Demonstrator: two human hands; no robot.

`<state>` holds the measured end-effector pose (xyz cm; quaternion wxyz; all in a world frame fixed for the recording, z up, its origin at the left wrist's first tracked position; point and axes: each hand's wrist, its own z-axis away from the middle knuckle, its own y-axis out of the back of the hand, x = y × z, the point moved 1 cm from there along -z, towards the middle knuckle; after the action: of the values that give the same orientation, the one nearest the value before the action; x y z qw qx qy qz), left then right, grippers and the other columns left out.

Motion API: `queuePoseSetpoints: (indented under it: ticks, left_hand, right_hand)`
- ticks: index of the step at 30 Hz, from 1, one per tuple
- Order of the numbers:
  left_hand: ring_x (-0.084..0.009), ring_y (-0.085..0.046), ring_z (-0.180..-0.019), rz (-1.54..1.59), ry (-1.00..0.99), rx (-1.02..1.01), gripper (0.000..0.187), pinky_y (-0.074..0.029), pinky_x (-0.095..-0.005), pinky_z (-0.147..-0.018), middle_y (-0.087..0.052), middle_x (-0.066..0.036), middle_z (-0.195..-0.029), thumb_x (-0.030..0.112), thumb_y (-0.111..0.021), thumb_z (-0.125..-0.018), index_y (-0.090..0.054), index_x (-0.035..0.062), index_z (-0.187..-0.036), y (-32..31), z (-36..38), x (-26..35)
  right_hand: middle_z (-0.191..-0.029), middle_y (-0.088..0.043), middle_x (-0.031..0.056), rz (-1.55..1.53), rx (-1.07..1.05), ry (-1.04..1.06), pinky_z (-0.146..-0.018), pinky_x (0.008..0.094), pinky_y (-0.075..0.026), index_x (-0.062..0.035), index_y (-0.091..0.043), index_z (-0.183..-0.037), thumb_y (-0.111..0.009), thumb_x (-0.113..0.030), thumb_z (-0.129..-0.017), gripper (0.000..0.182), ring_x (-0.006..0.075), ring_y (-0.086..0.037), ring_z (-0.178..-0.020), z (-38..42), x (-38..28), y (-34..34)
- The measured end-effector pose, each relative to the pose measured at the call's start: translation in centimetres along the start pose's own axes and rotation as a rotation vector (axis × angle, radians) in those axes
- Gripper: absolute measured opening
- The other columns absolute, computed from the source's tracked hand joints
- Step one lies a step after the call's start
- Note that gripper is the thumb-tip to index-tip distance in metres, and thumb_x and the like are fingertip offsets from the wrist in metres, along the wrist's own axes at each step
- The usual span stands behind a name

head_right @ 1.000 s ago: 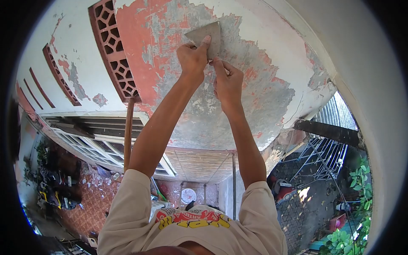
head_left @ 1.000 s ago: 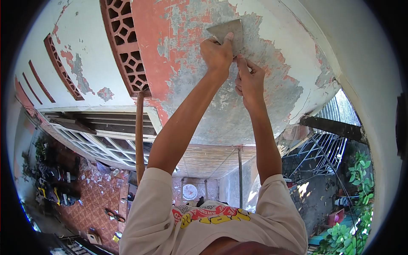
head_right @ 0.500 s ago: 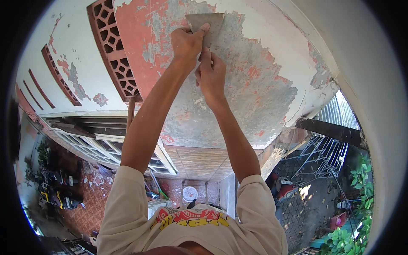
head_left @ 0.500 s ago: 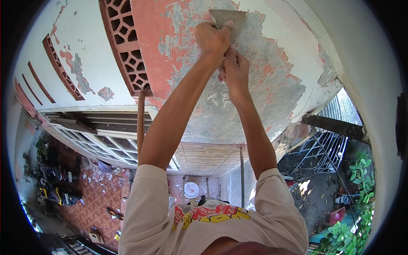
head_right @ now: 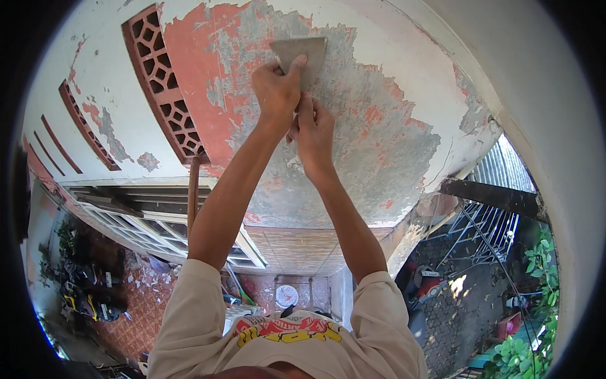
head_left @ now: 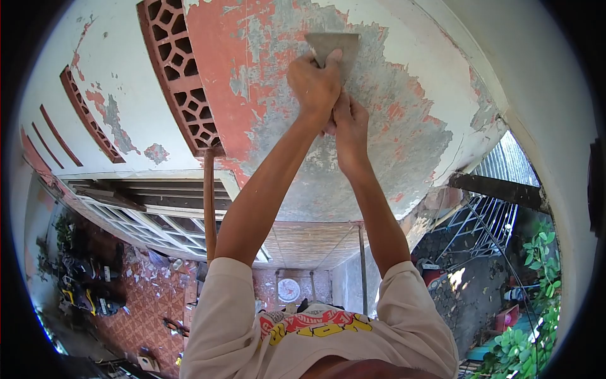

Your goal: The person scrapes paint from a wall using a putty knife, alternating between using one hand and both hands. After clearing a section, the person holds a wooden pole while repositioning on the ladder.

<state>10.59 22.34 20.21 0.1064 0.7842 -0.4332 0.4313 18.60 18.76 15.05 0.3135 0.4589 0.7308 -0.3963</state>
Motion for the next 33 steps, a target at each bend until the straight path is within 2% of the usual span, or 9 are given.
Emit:
queuePoseSetpoints:
  ticks: [2,8,11,14,17,20,23,26,33]
  left_hand:
    - [-0.0267,-0.052,-0.044,0.054,0.047,-0.005,0.037,-0.044,-0.0432,-0.055,-0.057,-0.016,-0.050,0.022,-0.077,-0.078,-0.061,-0.0063,-0.061,0.0,0.7,-0.5]
    - [-0.0242,-0.051,-0.045,-0.018,-0.054,0.024,0.037,-0.043,-0.0426,-0.054,-0.057,-0.016,-0.050,0.021,-0.077,-0.080,-0.060,-0.0063,-0.060,-0.4,-0.3,1.7]
    - [-0.0252,-0.051,-0.046,0.041,0.140,-0.008,0.038,-0.042,-0.0430,-0.054,-0.056,-0.016,-0.050,0.021,-0.077,-0.080,-0.060,-0.0063,-0.060,0.2,1.1,-0.5]
    - [-0.0241,-0.050,-0.045,-0.018,0.010,-0.029,0.038,-0.042,-0.0426,-0.052,-0.056,-0.015,-0.050,0.021,-0.077,-0.080,-0.061,-0.0067,-0.061,-1.0,-0.5,-1.2]
    - [-0.0242,-0.051,-0.045,-0.013,0.075,-0.029,0.039,-0.043,-0.0427,-0.052,-0.057,-0.015,-0.050,0.022,-0.078,-0.080,-0.060,-0.0065,-0.059,-1.5,-1.3,1.9]
    - [-0.0248,-0.053,-0.046,0.030,0.004,-0.013,0.040,-0.044,-0.0435,-0.053,-0.059,-0.017,-0.052,0.022,-0.079,-0.079,-0.060,-0.0068,-0.059,-0.8,-0.3,0.2]
    - [-0.0245,-0.054,-0.046,0.028,0.160,-0.002,0.038,-0.045,-0.0431,-0.055,-0.059,-0.018,-0.053,0.020,-0.078,-0.079,-0.060,-0.0065,-0.060,-0.4,0.6,0.8]
    - [-0.0228,-0.055,-0.047,-0.029,0.088,-0.004,0.035,-0.046,-0.0416,-0.054,-0.059,-0.016,-0.052,0.019,-0.078,-0.080,-0.061,-0.0059,-0.061,-1.5,-0.9,1.2]
    - [-0.0202,-0.055,-0.052,0.110,0.205,0.019,0.033,-0.045,-0.0415,-0.055,-0.062,-0.014,-0.058,0.016,-0.077,-0.083,-0.062,-0.0067,-0.064,-0.7,1.0,0.8]
  right_hand:
    - [-0.056,-0.046,-0.0010,-0.019,-0.020,-0.043,-0.044,0.0262,-0.036,-0.0024,-0.058,-0.084,-0.045,-0.031,-0.106,0.039,0.0061,-0.042,-0.046,0.3,0.8,0.5]
    - [-0.054,-0.045,-0.0009,-0.030,0.035,-0.015,-0.041,0.0265,-0.035,-0.0018,-0.055,-0.076,-0.046,-0.031,-0.105,0.042,0.0063,-0.040,-0.043,-0.6,-1.5,-0.8]
    - [-0.053,-0.044,-0.0007,0.066,0.033,-0.067,-0.040,0.0266,-0.035,-0.0021,-0.054,-0.073,-0.048,-0.031,-0.104,0.043,0.0065,-0.040,-0.042,0.4,0.3,0.8]
    - [-0.052,-0.044,-0.0008,0.090,0.068,-0.027,-0.040,0.0270,-0.035,-0.0026,-0.054,-0.072,-0.050,-0.030,-0.103,0.042,0.0065,-0.040,-0.041,-1.0,-0.4,1.1]
    - [-0.051,-0.043,-0.0007,-0.051,0.017,0.001,-0.039,0.0274,-0.035,-0.0030,-0.053,-0.071,-0.051,-0.029,-0.103,0.041,0.0069,-0.040,-0.041,-2.3,-1.6,0.4]
    - [-0.051,-0.043,-0.0006,0.027,0.061,-0.030,-0.039,0.0278,-0.035,-0.0030,-0.053,-0.071,-0.052,-0.030,-0.103,0.042,0.0074,-0.040,-0.040,-0.5,-1.6,0.1]
    - [-0.051,-0.043,-0.0001,0.014,0.014,-0.110,-0.039,0.0279,-0.036,-0.0029,-0.054,-0.071,-0.052,-0.032,-0.102,0.043,0.0076,-0.039,-0.040,-0.5,-0.7,1.3]
    - [-0.050,-0.043,-0.0005,0.025,0.013,-0.077,-0.039,0.0281,-0.036,-0.0025,-0.054,-0.071,-0.053,-0.032,-0.102,0.043,0.0075,-0.039,-0.040,-1.9,-1.9,1.2]
    - [-0.050,-0.042,-0.0008,0.089,0.008,-0.132,-0.039,0.0282,-0.037,-0.0021,-0.055,-0.071,-0.055,-0.032,-0.101,0.042,0.0077,-0.039,-0.039,-0.3,-2.4,1.8]
